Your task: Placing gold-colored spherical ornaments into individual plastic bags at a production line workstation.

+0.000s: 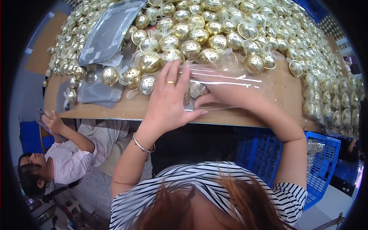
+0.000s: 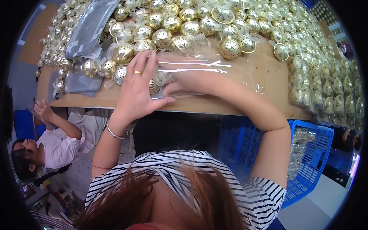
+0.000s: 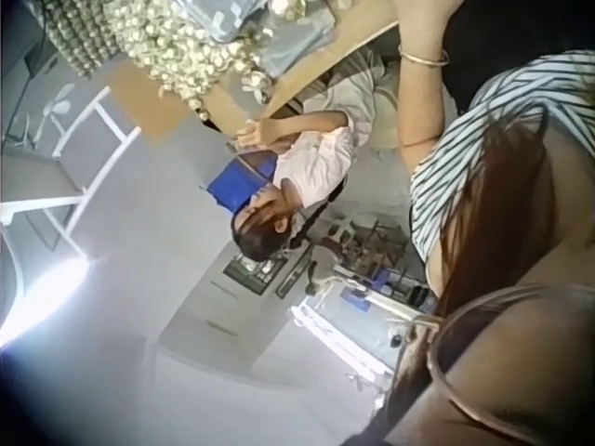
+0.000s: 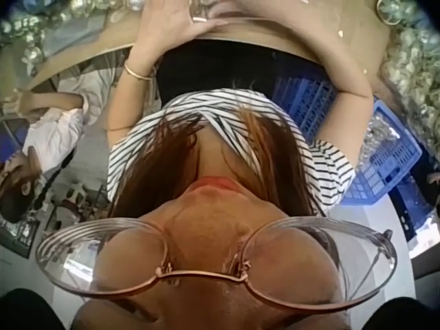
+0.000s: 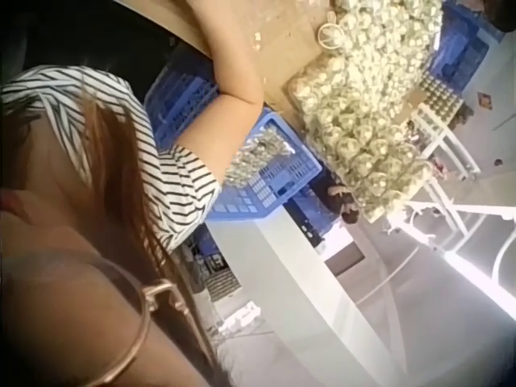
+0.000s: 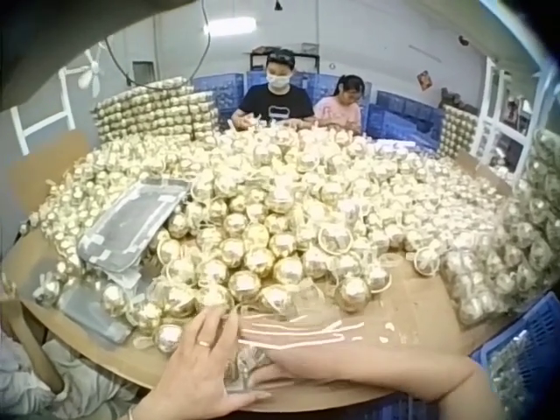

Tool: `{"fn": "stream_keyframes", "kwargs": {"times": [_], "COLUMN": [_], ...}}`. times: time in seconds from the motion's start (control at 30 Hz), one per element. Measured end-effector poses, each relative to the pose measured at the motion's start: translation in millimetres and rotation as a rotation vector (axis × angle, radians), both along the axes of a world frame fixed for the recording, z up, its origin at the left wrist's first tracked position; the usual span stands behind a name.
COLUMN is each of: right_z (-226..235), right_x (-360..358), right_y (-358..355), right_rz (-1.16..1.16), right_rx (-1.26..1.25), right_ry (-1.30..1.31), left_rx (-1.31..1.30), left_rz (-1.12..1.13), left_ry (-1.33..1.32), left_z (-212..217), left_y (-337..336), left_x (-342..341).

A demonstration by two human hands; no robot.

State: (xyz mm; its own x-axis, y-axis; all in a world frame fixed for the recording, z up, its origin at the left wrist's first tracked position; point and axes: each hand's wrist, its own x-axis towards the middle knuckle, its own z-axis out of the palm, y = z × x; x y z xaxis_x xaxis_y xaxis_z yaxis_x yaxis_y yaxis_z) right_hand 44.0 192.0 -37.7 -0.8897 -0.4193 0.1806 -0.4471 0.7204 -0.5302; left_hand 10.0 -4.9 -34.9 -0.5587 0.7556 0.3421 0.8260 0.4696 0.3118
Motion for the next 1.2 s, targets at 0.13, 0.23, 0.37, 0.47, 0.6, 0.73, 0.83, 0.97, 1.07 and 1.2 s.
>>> {"fn": "stream_keyframes", "kwargs": {"times": [0.13,0.23,0.37,0.47,0.6,0.73,0.83,0.97,1.07,1.2], "right_z": [-19,-32,-14,-12,-7,-6,5,-15,-32,-13], "right_x": [13,18,12,6,4,-1,-6,-14,-5,-3], "right_y": [20,29,14,15,23,22,19,27,4,16], "right_rz": [0.014,-0.127,-0.182,-0.193,-0.087,-0.136,-0.098,-0.041,-0.022,-0.061], "right_rx": [0.116,0.202,0.249,0.221,0.013,0.090,0.174,0.344,0.244,0.219], "right_ry": [0.323,0.413,0.186,0.115,0.015,-0.119,-0.139,-0.078,0.017,0.105], "left_rx": [-0.065,-0.086,-0.071,-0.032,-0.065,-0.022,0.015,0.030,0.037,0.059], "left_rz": [0.007,0.017,0.011,0.035,0.048,0.050,0.045,0.034,0.031,0.039], "left_ry": [0.002,-0.018,-0.040,-0.017,-0.042,-0.060,-0.071,-0.082,-0.100,-0.145], "left_z": [2,5,4,-1,3,0,-3,-2,-4,-4], "left_y": [3,3,4,1,6,5,4,8,8,5], "left_x": [1,1,1,-1,1,1,-1,0,0,0]}}
